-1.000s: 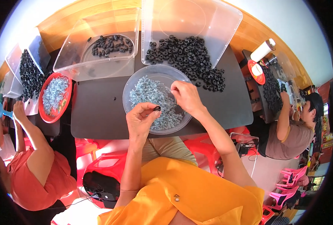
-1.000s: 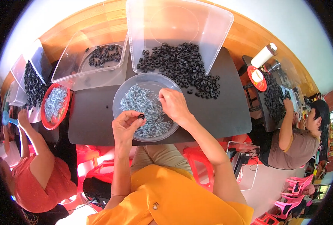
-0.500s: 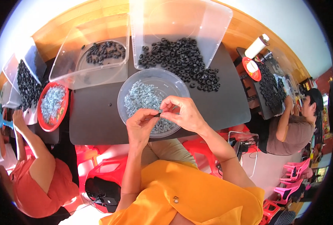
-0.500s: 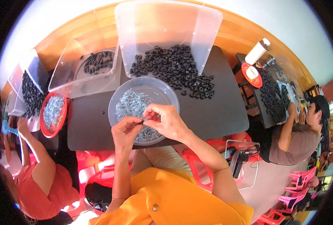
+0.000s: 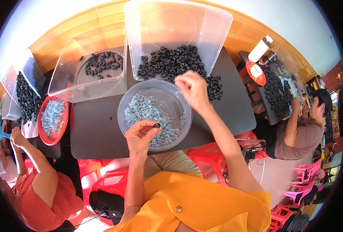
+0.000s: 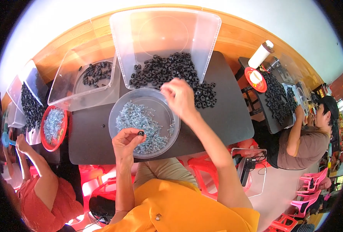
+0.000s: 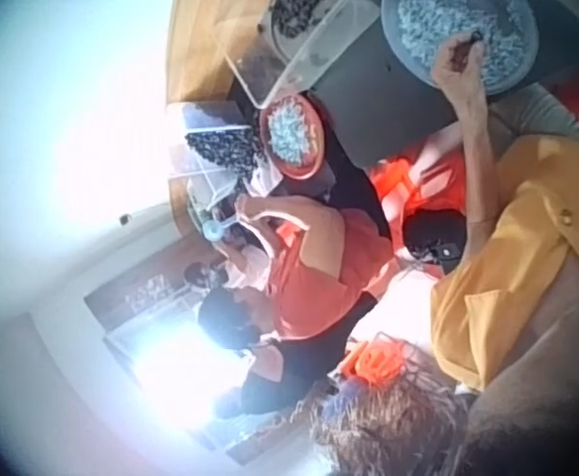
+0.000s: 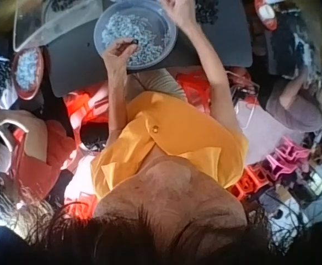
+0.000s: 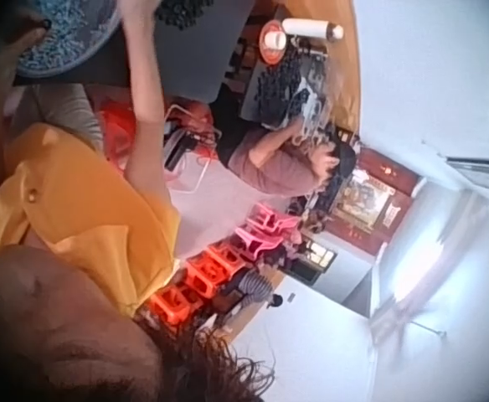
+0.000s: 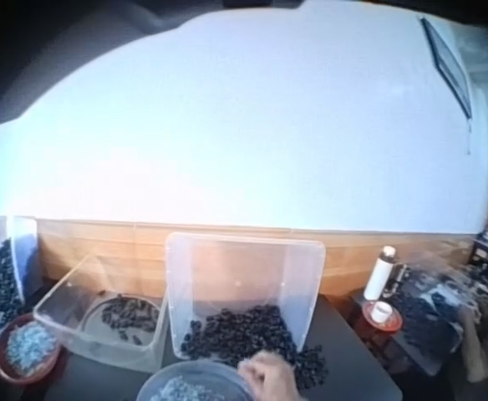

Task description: Sorting small black rubber components into a tray at a shared workbench.

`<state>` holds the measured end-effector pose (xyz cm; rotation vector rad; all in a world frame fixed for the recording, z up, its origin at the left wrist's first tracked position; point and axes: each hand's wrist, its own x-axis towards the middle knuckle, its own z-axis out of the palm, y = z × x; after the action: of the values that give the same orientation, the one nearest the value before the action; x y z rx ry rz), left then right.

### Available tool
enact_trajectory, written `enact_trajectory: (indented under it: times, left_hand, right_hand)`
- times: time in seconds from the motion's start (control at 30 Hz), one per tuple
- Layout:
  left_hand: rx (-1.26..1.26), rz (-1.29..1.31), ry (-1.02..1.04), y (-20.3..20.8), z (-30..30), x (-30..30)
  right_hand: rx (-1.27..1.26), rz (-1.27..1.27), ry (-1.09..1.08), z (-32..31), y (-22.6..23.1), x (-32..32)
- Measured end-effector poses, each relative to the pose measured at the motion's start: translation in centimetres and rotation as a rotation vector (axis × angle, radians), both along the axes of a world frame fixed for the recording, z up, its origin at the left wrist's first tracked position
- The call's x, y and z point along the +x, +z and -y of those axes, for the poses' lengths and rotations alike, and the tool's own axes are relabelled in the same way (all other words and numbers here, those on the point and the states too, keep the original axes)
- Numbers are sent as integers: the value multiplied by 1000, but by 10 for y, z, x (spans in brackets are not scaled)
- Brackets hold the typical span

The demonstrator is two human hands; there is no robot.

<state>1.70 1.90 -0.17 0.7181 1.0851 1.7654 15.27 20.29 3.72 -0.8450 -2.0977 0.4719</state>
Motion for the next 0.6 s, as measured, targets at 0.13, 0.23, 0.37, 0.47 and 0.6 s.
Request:
enact_trajectory:
  times: [0.13,0.23,0.37,0.47,0.6]
  left_hand:
    - [-10,-1,3,1,-1,1]
    - [-21,-1,3,0,-1,2]
    - [-44,-4,7,1,0,0]
    - [-51,18,7,2,-1,1]
    - [-41,17,11,2,-1,-1]
  right_hand:
    - [199,232,-193,-93,-26,0]
    - [214,416,-135,-129,-31,-1]
    - [117,524,-63,-144,-31,-3]
    - [117,565,-39,-151,-25,-7]
    - [138,597,-8,-149,-22,-12]
